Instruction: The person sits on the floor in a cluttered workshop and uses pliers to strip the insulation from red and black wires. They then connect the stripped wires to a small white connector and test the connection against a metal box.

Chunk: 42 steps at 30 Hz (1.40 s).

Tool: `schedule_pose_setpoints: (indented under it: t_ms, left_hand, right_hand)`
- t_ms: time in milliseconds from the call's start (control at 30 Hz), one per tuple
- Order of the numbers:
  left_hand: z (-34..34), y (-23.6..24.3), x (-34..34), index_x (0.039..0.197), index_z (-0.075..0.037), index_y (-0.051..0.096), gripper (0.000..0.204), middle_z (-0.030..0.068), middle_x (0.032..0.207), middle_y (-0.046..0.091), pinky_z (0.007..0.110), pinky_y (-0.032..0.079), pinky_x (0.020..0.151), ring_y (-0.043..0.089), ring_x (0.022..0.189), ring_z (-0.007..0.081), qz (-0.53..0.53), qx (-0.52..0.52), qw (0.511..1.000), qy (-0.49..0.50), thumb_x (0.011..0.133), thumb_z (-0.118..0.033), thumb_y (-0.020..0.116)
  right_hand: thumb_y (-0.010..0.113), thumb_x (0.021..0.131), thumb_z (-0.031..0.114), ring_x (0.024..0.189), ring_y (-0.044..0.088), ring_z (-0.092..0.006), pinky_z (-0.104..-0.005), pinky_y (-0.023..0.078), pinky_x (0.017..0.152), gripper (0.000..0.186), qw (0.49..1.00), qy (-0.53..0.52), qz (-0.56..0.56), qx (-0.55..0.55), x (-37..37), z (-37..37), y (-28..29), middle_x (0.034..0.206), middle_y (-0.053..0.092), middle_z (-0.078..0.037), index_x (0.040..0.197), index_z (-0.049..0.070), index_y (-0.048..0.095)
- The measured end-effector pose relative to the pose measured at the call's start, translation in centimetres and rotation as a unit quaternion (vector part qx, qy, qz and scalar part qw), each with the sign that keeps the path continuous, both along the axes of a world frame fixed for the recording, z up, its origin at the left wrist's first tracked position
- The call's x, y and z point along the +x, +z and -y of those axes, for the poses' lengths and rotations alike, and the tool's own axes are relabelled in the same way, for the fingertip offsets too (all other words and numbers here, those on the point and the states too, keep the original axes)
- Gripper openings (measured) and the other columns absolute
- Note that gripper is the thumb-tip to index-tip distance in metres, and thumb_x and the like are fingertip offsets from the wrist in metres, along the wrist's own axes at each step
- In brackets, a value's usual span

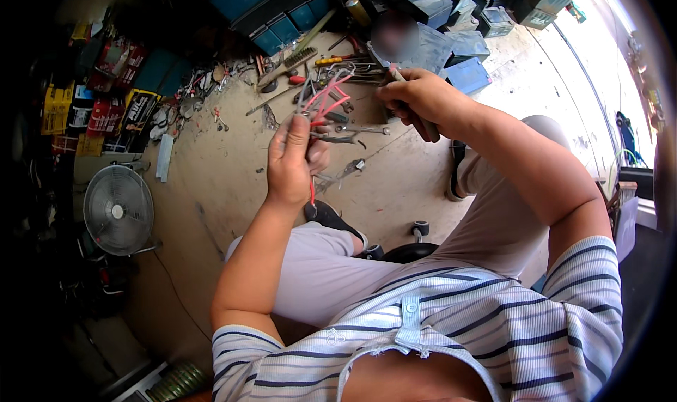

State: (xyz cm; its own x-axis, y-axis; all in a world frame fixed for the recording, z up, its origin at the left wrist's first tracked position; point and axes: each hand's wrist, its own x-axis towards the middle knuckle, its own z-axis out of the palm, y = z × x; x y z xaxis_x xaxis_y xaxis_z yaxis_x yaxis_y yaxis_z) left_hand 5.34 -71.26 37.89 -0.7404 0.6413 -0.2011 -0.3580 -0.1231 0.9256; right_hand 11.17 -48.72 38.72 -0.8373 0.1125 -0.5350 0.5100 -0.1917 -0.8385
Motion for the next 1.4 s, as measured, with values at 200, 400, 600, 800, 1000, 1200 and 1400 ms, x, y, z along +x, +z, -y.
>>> schedule_pose_setpoints:
  t_ms: [200,400,600,800,1000,1200,1400]
  left_hand:
    - [0.1,0.6,-0.9,0.088,-0.011,0.047,0.039,-0.0070,0.057,0.029,0.021,0.018,0.041,0.019,0.043,0.0043,0.124,0.104,0.986,-0.041,0.099,-0.046,0.035]
    - [0.4,0.5,-1.1,0.087,-0.012,0.045,0.038,-0.0075,0.057,0.028,0.021,0.018,0.042,0.018,0.043,0.0043,0.153,0.118,0.979,-0.060,0.100,-0.046,0.033]
    - [0.3,0.7,-0.9,0.087,-0.012,0.046,0.039,-0.0073,0.057,0.028,0.021,0.017,0.042,0.018,0.043,0.0044,0.151,0.105,0.980,-0.077,0.100,-0.046,0.034]
    - [0.5,0.6,-0.8,0.087,-0.011,0.047,0.039,-0.0072,0.057,0.029,0.021,0.017,0.042,0.019,0.044,0.0042,0.128,0.090,0.983,-0.096,0.100,-0.046,0.034]
    - [0.3,0.6,-0.7,0.088,-0.011,0.046,0.038,-0.0073,0.057,0.029,0.021,0.018,0.042,0.019,0.044,0.0040,0.130,0.106,0.984,-0.065,0.100,-0.045,0.033]
    - [0.0,0.5,-1.0,0.090,-0.011,0.046,0.037,-0.0074,0.058,0.029,0.020,0.018,0.042,0.019,0.044,0.0039,0.153,0.107,0.982,-0.024,0.101,-0.043,0.033]
    - [-0.2,-0.3,-1.4,0.093,-0.010,0.047,0.034,-0.0071,0.059,0.030,0.021,0.021,0.042,0.020,0.045,0.0047,0.212,0.137,0.967,0.024,0.101,-0.040,0.034]
  right_hand:
    - [0.063,0.086,0.022,0.051,0.045,-0.0101,-0.0247,0.036,0.041,0.020,0.998,-0.044,-0.032,-0.003,-0.2,-0.1,-0.8,0.065,0.048,-0.001,0.079,0.006,0.053]
    - [0.064,0.086,0.023,0.054,0.045,-0.0094,-0.0247,0.037,0.043,0.020,0.997,-0.038,-0.023,-0.057,-0.1,-0.4,-0.2,0.069,0.049,0.000,0.081,0.006,0.055]
    - [0.064,0.087,0.027,0.057,0.044,-0.0080,-0.0236,0.035,0.047,0.023,0.995,-0.047,-0.023,-0.089,-0.2,-0.2,-0.4,0.069,0.049,0.002,0.081,0.006,0.057]
    - [0.064,0.088,0.030,0.052,0.041,-0.0072,-0.0237,0.029,0.042,0.026,0.994,-0.039,-0.018,-0.104,-0.6,-0.1,-1.5,0.063,0.046,0.004,0.075,0.009,0.055]
    - [0.065,0.088,0.027,0.050,0.042,-0.0075,-0.0231,0.031,0.041,0.026,0.998,-0.011,-0.034,-0.061,-0.6,-0.1,-1.8,0.062,0.046,0.002,0.075,0.009,0.052]
    - [0.064,0.088,0.028,0.044,0.042,-0.0068,-0.0229,0.032,0.038,0.027,0.991,0.074,-0.038,0.104,0.0,0.3,0.6,0.059,0.047,0.000,0.075,0.007,0.053]
    - [0.065,0.088,0.029,0.045,0.041,-0.0062,-0.0239,0.031,0.038,0.027,0.988,0.045,-0.075,0.131,-0.1,1.2,-0.9,0.058,0.047,0.001,0.077,0.006,0.057]
